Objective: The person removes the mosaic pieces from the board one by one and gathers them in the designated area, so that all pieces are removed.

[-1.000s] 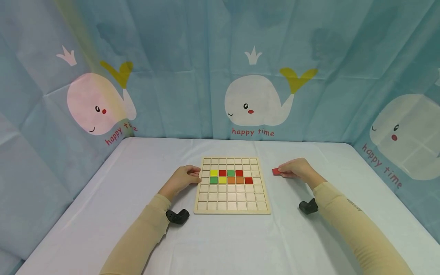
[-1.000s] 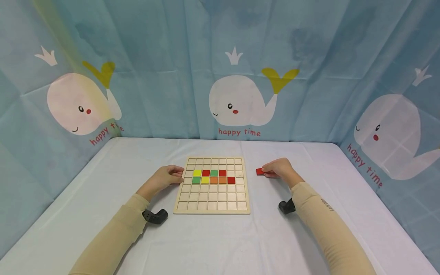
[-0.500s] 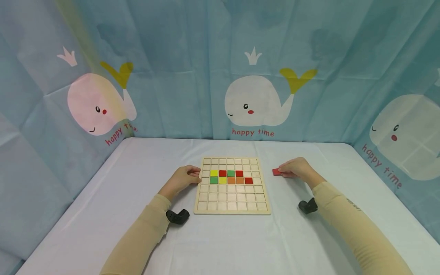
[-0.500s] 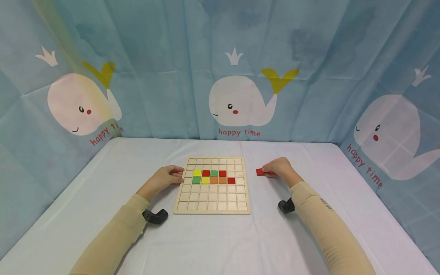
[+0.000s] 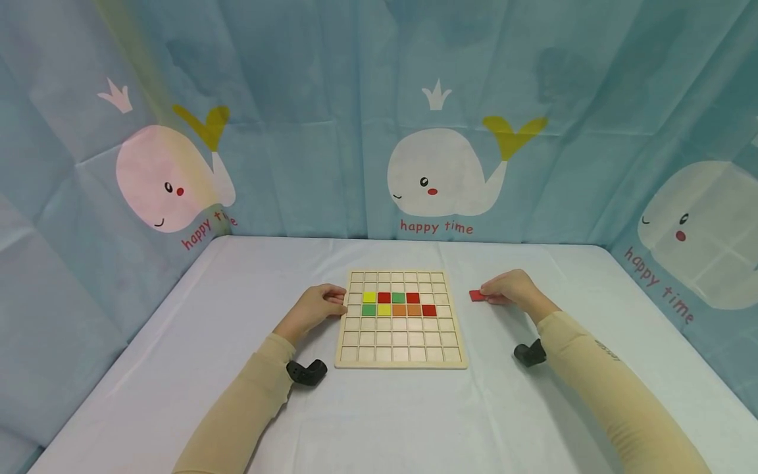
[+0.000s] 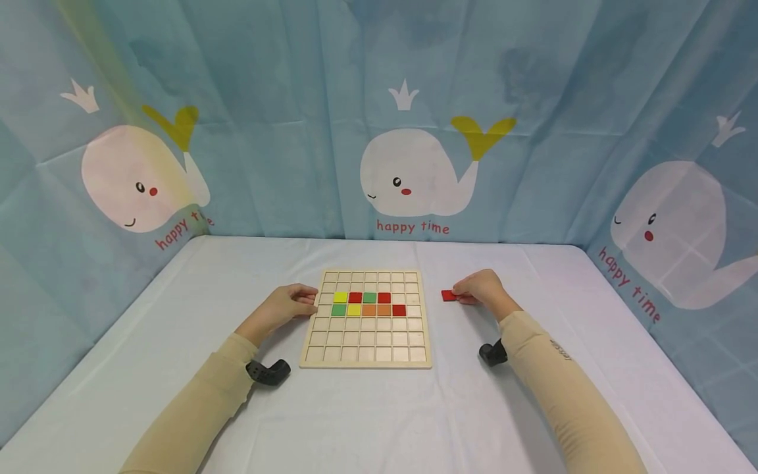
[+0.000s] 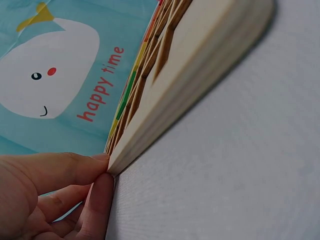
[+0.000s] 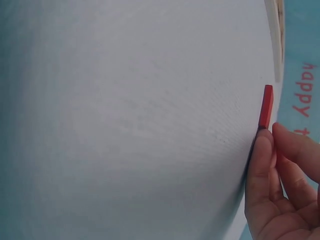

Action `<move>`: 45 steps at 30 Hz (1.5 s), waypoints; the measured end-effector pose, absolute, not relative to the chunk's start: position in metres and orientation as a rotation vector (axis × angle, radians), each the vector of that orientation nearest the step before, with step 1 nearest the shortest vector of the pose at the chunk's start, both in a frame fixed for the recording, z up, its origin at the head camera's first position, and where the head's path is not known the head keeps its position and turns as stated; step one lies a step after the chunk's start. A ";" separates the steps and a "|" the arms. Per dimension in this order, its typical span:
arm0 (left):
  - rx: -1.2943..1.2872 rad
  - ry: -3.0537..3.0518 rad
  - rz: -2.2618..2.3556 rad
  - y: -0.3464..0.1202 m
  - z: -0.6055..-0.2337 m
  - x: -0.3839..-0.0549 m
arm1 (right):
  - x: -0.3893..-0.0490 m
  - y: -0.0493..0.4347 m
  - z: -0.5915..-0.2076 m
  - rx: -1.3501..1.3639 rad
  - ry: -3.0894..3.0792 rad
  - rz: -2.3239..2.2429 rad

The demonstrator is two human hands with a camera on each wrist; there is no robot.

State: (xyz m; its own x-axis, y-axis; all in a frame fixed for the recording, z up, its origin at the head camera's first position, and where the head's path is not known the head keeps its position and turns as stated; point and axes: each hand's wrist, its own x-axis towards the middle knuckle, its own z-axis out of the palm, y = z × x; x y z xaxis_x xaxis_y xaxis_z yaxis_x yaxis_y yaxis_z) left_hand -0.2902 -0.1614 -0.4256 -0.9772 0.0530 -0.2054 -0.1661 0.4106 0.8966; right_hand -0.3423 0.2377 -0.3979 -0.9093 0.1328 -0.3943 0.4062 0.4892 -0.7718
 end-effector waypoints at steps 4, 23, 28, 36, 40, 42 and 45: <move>-0.098 2.467 1.598 -0.162 -0.425 -0.291 | -0.342 0.238 -0.398 0.407 2.474 -1.390; -0.132 2.469 1.592 -0.165 -0.426 -0.291 | -0.335 0.234 -0.386 0.266 2.556 -1.448; -0.125 2.464 1.593 -0.165 -0.427 -0.290 | -0.330 0.229 -0.388 0.204 2.539 -1.493; -0.128 2.462 1.591 -0.165 -0.427 -0.287 | -0.330 0.211 -0.389 0.213 2.498 -1.532; -0.128 2.455 1.599 -0.165 -0.426 -0.288 | -0.332 0.204 -0.389 0.210 2.485 -1.522; -0.115 2.453 1.596 -0.164 -0.426 -0.289 | -0.332 0.201 -0.387 0.219 2.480 -1.514; -0.096 2.447 1.591 -0.163 -0.428 -0.291 | -0.330 0.198 -0.386 0.244 2.486 -1.480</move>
State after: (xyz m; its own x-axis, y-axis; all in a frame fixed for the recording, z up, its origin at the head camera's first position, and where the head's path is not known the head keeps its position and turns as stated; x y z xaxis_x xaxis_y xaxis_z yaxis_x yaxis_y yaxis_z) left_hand -0.2905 -0.1633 -0.4278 -0.9734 0.0653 -0.2195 -0.1741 0.4113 0.8947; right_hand -0.3305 0.1981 -0.3856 -0.9579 0.0215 -0.2863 0.2620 0.4738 -0.8407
